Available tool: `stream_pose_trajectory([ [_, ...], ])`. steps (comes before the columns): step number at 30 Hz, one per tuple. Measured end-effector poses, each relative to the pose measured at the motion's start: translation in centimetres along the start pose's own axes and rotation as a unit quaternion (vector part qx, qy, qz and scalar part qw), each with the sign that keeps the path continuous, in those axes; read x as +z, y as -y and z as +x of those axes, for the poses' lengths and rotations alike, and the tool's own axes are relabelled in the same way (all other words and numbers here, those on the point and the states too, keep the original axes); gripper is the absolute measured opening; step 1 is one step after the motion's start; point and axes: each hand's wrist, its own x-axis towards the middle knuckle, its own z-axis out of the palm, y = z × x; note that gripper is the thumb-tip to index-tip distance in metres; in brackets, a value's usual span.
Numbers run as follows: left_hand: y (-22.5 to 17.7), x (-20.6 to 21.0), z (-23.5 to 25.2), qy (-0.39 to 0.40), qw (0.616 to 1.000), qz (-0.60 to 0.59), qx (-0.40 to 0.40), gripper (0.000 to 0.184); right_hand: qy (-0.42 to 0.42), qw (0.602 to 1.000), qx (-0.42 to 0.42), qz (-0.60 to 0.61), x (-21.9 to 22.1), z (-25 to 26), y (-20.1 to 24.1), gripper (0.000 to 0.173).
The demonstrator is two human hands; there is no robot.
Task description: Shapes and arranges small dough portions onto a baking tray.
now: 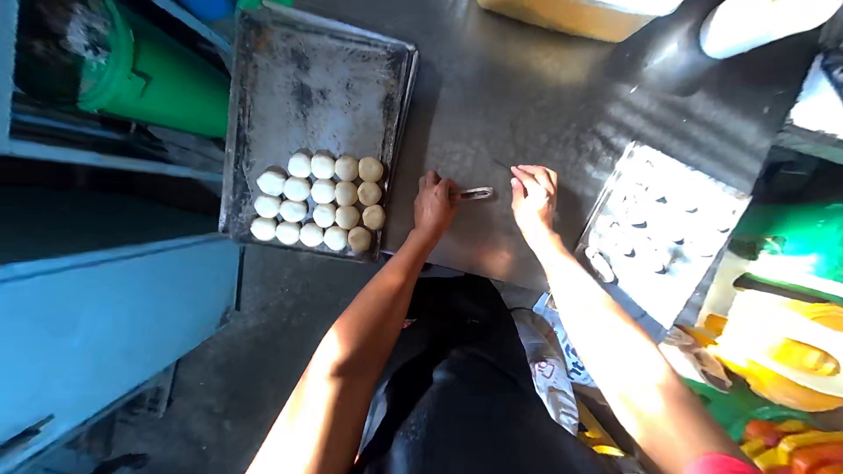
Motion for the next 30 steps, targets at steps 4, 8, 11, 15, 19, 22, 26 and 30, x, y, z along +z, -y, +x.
stream_pose_trajectory([
  [4,-3.3,-1.3,-1.4,0.017,0.994,-0.078,0.076,0.020,0.009,0.991,0.106,0.080,0.1,-3.1,2.8,0.031],
  [8,-10.8,0.9,-3.6,0.077,0.971,-0.130,0.186,0.013,0.022,0.904,0.243,0.351,-1.1,-6.3,0.9,0.039],
  [11,-17.1,3.5,-5.5,0.122,0.960,-0.092,0.236,0.014,-0.051,0.874,0.288,0.389,-6.0,-8.6,-1.7,0.028],
  [15,-23.7,8.9,-6.7,0.185,0.936,-0.117,0.275,0.011,-0.195,0.708,0.355,0.579,-10.8,-12.8,-7.9,0.025],
  [19,-30.0,16.2,-6.1,0.304,0.914,-0.143,0.227,0.016,-0.257,0.583,0.353,0.685,-16.4,-15.2,-14.5,0.037],
  [22,-34.4,21.1,-6.0,0.394,0.887,-0.168,0.172,0.025,-0.255,0.651,0.358,0.619,-18.9,-17.3,-20.2,0.028],
  [26,-38.6,26.1,-5.3,0.424,0.880,-0.111,0.181,0.026,-0.207,0.822,0.381,0.369,-22.5,-19.5,-26.9,0.041],
  [30,-40.5,28.3,-4.9,0.360,0.897,0.002,0.257,0.030,-0.163,0.878,0.408,0.189,-24.6,-20.0,-31.1,0.036],
])
